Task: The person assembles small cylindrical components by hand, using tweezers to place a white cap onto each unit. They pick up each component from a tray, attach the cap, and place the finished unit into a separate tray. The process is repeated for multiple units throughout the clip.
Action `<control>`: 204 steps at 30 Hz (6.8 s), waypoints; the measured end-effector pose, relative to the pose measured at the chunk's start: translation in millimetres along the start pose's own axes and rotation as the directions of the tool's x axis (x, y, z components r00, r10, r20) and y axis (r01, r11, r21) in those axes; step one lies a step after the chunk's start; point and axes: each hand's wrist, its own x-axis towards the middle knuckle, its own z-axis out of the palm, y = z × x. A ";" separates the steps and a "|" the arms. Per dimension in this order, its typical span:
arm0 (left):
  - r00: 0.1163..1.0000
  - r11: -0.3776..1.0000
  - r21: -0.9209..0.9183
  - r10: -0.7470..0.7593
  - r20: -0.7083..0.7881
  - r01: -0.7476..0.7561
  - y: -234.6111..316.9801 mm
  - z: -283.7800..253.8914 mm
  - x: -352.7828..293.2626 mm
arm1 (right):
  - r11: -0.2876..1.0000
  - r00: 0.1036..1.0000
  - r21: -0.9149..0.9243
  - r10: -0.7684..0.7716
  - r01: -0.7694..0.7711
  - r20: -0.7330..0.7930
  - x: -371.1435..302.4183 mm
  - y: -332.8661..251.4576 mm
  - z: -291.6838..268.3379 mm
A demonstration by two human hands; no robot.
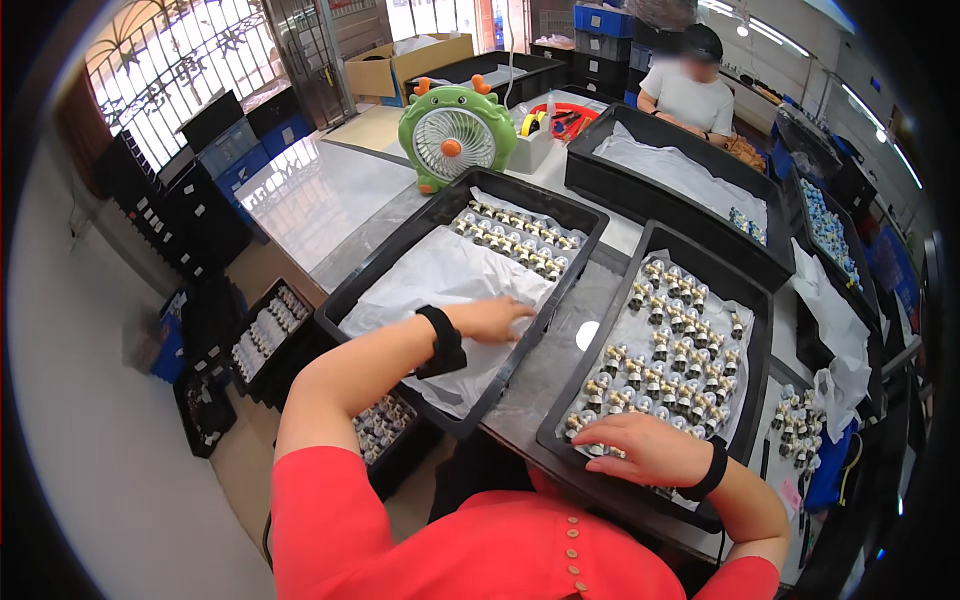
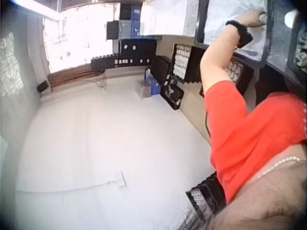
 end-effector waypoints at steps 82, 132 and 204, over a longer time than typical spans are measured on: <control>0.934 0.127 -0.945 -0.160 -0.320 -0.302 174.1 -12.8 39.3 | 0.994 0.687 0.105 0.068 0.013 -0.724 1.2 66.5 -27.0; 0.986 -0.357 -0.931 0.115 -0.118 -0.070 168.5 -14.2 41.3 | 0.989 0.576 -0.145 -0.100 -0.032 -0.811 -0.1 69.4 -24.1; 0.989 -0.285 -0.950 0.031 -0.143 -0.129 174.9 -12.9 40.2 | 0.883 0.576 0.419 0.235 0.209 -0.783 3.0 62.2 -13.9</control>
